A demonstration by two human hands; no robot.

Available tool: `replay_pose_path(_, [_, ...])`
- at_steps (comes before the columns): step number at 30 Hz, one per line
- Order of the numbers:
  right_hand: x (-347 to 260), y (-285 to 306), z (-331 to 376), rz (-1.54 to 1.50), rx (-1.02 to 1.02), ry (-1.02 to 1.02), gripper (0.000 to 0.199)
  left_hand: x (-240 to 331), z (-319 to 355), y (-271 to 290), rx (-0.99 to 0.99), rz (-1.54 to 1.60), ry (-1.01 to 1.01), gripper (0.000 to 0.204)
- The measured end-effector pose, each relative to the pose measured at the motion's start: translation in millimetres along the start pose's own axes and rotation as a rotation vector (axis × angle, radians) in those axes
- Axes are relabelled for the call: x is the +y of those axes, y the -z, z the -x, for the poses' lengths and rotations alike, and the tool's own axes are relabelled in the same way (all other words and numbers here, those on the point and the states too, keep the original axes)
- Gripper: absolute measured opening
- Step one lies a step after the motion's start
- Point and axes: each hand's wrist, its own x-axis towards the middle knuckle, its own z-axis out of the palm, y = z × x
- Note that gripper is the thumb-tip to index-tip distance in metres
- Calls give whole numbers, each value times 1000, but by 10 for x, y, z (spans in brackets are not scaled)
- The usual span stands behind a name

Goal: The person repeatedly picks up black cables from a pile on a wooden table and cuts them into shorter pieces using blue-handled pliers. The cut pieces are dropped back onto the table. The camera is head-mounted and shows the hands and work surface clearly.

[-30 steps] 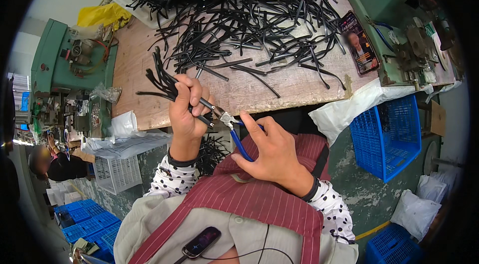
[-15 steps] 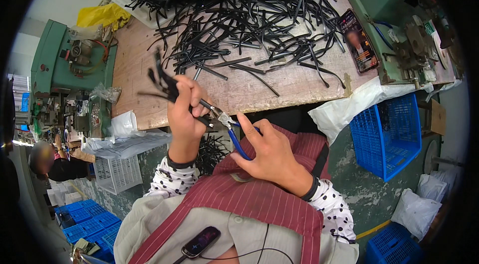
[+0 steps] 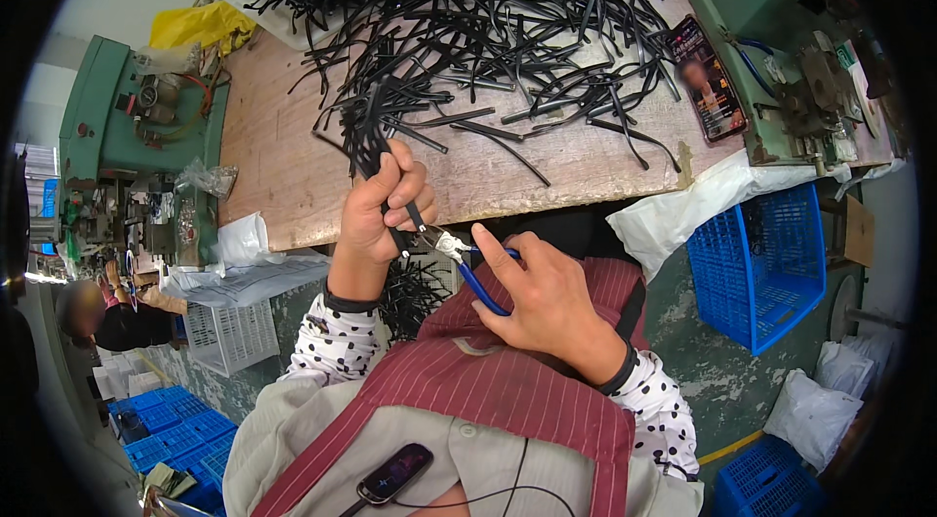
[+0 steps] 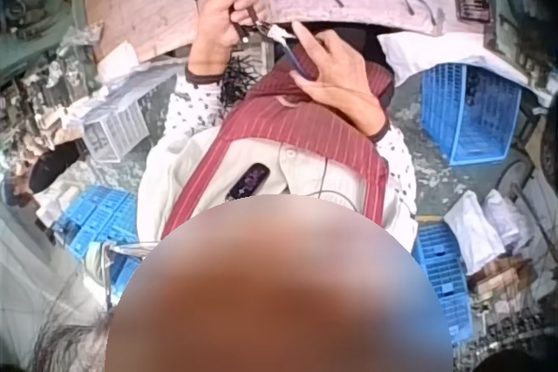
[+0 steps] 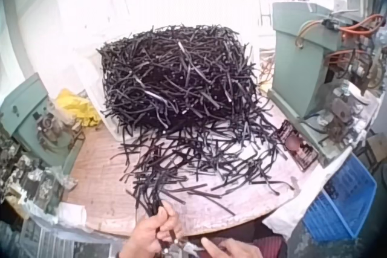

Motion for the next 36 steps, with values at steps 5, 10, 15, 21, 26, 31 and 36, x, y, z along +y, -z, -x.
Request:
replay_pose_path(5, [29, -183, 53, -28, 24, -86, 86, -189, 97, -34, 344, -365, -305, 18])
replay_pose_path(10, [63, -195, 70, 62, 71, -167, 92, -104, -103, 231, 642, -1292, -418, 20])
replay_pose_path(15, [70, -168, 84, 46, 44, -181, 94, 18, -329, 457, 651, -1991, -129, 34])
replay_pose_path(21, [123, -155, 107, 50, 67, -183, 93, 68, -207, 633, 752, -2070, -48, 43])
replay_pose_path(26, [116, -179, 91, 43, 85, -171, 89, 172, -5, 717, 778, -1346, -461, 32])
replay_pose_path(31, [84, -185, 63, 28, 55, -147, 89, -283, 98, 618, 687, -823, -463, 21])
replay_pose_path(36, [2, -124, 52, 3, 12, -153, 90, -326, 145, 258, 363, -314, -454, 21])
